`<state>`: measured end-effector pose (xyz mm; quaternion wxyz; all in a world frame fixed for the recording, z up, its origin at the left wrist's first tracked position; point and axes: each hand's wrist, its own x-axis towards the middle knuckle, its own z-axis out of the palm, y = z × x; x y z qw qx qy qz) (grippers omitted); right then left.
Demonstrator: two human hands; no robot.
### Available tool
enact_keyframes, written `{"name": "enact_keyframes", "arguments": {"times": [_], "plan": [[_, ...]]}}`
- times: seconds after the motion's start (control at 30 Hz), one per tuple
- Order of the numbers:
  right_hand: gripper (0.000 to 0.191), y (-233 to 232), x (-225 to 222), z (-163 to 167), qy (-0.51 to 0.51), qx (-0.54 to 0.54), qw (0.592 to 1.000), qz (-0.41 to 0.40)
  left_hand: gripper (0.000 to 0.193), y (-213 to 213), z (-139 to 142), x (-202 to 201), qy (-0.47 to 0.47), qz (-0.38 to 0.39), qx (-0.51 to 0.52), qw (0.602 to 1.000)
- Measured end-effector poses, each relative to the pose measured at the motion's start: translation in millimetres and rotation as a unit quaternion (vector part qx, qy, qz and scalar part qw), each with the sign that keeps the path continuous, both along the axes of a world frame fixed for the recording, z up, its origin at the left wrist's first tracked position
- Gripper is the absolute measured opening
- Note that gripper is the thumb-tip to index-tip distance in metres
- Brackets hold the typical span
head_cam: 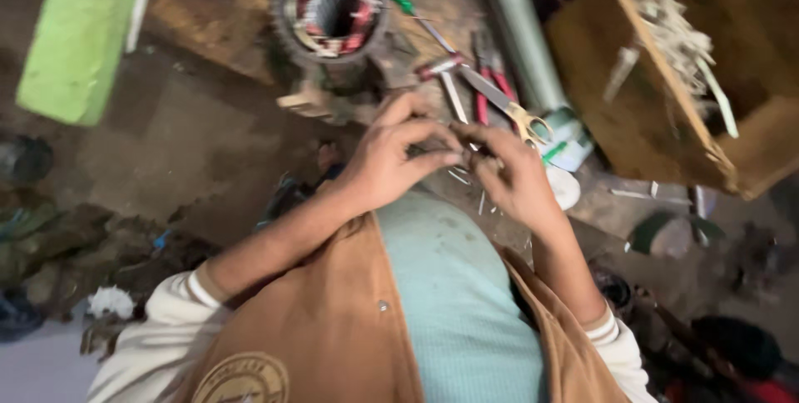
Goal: The person works on an electric motor stator on a workbench, inserting insulating strips and fibers into the slots of the wound armature and pressing them into place by hand. They pull fibers from a cardboard box, trim material, and use pliers to cut and adjust wire ends on the motor.
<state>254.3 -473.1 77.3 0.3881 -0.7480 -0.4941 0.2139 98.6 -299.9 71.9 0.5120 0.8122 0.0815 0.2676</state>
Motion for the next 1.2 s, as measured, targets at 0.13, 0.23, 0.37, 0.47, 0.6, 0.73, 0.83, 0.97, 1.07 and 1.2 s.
{"name": "enact_keyframes", "arguments": {"times": [0.13, 0.23, 0.37, 0.47, 0.6, 0.73, 0.83, 0.97, 1.07, 1.2], "plan": [[0.019, 37.8, -50.8, 25.0, 0.09, -0.016, 0.996, 0.003, 0.025, 27.0, 10.2, -26.6, 0.01, 0.004, -0.028, 1.0], [0.013, 56.5, -66.8, 33.3, 0.113, 0.011, 0.993, -0.031, 0.027, 60.3, 12.4, -51.7, -0.004, 0.089, 0.011, 0.996], [0.011, 64.1, -75.6, 33.5, 0.12, 0.059, 0.989, -0.065, 0.04, 126.4, 3.7, -76.3, -0.029, 0.267, 0.081, 0.96], [0.009, 73.7, -87.6, 29.5, 0.285, 0.095, 0.944, -0.135, 0.027, 160.2, -4.7, -67.0, -0.037, 0.178, 0.121, 0.976], [0.011, 94.7, -108.9, 38.5, 0.28, 0.127, 0.938, -0.157, 0.017, 177.4, 3.6, -51.3, -0.099, 0.065, 0.126, 0.985], [0.007, 104.2, -129.9, 69.8, 0.158, 0.185, 0.955, -0.168, 0.016, 175.0, 31.7, -48.2, -0.156, -0.101, -0.037, 0.982], [0.007, 105.5, -150.7, 88.9, 0.12, 0.253, 0.936, -0.214, 0.019, 169.9, 54.3, -57.7, -0.164, -0.154, -0.015, 0.974], [0.01, 113.1, -158.5, 99.6, 0.088, 0.318, 0.91, -0.25, 0.017, 155.2, 71.0, -49.7, -0.163, -0.186, 0.028, 0.969], [0.012, 119.8, -161.5, 101.2, 0.092, 0.295, 0.913, -0.266, 0.02, 151.5, 70.5, -47.7, -0.157, -0.201, 0.03, 0.966], [0.012, 128.2, -167.9, 97.2, 0.122, 0.294, 0.912, -0.259, 0.031, 156.1, 60.3, -50.3, -0.152, -0.222, 0.055, 0.962]]}}
